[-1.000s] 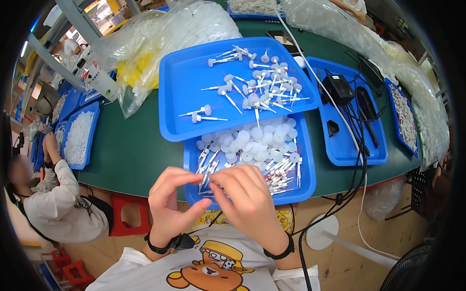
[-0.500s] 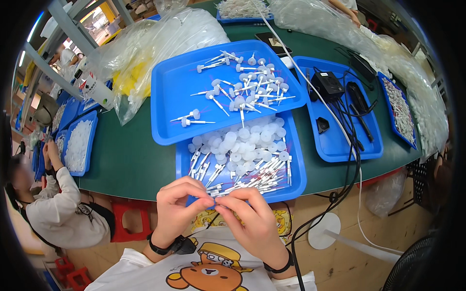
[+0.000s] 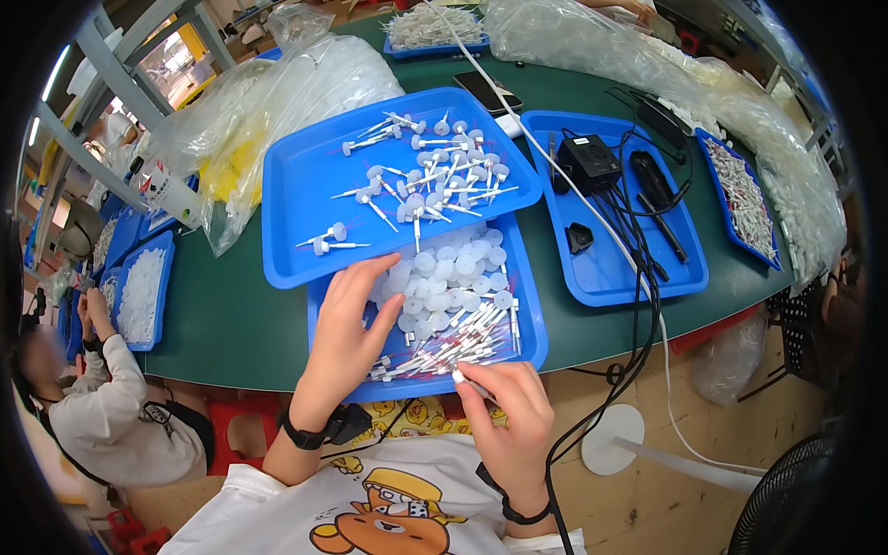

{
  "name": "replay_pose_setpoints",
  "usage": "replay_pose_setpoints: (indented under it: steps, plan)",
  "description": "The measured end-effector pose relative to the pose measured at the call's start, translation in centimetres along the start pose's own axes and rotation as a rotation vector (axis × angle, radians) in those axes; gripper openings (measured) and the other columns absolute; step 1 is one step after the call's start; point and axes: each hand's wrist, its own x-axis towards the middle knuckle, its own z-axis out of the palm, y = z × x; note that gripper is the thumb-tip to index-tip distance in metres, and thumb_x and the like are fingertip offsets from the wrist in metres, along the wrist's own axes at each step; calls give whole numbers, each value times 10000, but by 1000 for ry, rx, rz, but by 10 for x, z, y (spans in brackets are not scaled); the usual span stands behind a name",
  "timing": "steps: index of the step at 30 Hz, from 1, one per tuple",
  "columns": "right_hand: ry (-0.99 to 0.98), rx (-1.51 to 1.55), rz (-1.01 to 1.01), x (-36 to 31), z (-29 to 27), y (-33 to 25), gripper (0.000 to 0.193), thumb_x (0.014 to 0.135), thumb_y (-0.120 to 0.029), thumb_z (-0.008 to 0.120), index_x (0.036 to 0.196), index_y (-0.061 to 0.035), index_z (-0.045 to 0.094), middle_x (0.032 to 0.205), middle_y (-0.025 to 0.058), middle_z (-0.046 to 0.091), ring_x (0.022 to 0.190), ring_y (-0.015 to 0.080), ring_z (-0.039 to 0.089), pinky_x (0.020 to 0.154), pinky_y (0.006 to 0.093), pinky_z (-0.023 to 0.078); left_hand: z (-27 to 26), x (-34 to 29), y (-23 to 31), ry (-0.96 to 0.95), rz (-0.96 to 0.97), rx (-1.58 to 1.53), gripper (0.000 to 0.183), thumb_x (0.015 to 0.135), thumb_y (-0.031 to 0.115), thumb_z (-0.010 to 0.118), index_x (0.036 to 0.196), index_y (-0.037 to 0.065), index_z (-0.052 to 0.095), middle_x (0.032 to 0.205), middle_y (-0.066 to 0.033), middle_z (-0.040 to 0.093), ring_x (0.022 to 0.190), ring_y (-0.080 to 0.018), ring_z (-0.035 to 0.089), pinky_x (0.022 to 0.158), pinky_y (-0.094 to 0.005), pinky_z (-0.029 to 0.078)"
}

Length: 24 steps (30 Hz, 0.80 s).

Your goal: The person repeatedly picks small white plastic caps and rod-like components from blue trays and presses them together by hand, placing the assembled units into a tray. The process continues throughout the clip with consistent hand movements and no tools used.

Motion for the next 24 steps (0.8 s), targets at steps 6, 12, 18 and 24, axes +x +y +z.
replay_pose_setpoints:
  steps: [6, 12, 18, 24]
  plan:
    - [38, -39, -35, 0, -2, 5, 246, 747, 44, 743, 983, -23, 718, 840, 71, 620, 754, 210, 574, 617, 302, 456, 7, -1, -11, 27, 55, 106, 290, 800, 19, 710, 1085, 21, 656, 1030, -124, 656, 956, -283, 625, 842, -334, 487]
    - [50, -81, -174, 12, -4, -2, 299, 714, 44, 761, 997, -48, 728, 837, 46, 607, 756, 204, 538, 619, 303, 431, -17, -12, 8, -52, -217, -423, 288, 765, 5, 766, 1022, 4, 635, 970, -91, 653, 911, -193, 651, 821, -310, 527]
    - [-7, -187, -391, 25, -3, -11, 389, 667, 54, 786, 1029, -78, 728, 842, 19, 590, 745, 203, 520, 621, 305, 413, -31, -24, 8, -124, -240, -712, 289, 756, -49, 769, 1002, -30, 619, 1041, -91, 603, 978, -171, 630, 895, -304, 527]
    - [-26, -208, -446, 27, 2, -11, 420, 648, 56, 792, 1040, -82, 727, 840, 18, 582, 745, 205, 513, 617, 306, 409, -36, -30, 8, -156, -292, -897, 294, 762, -80, 749, 1018, -37, 611, 1053, -94, 575, 1006, -172, 606, 905, -310, 516]
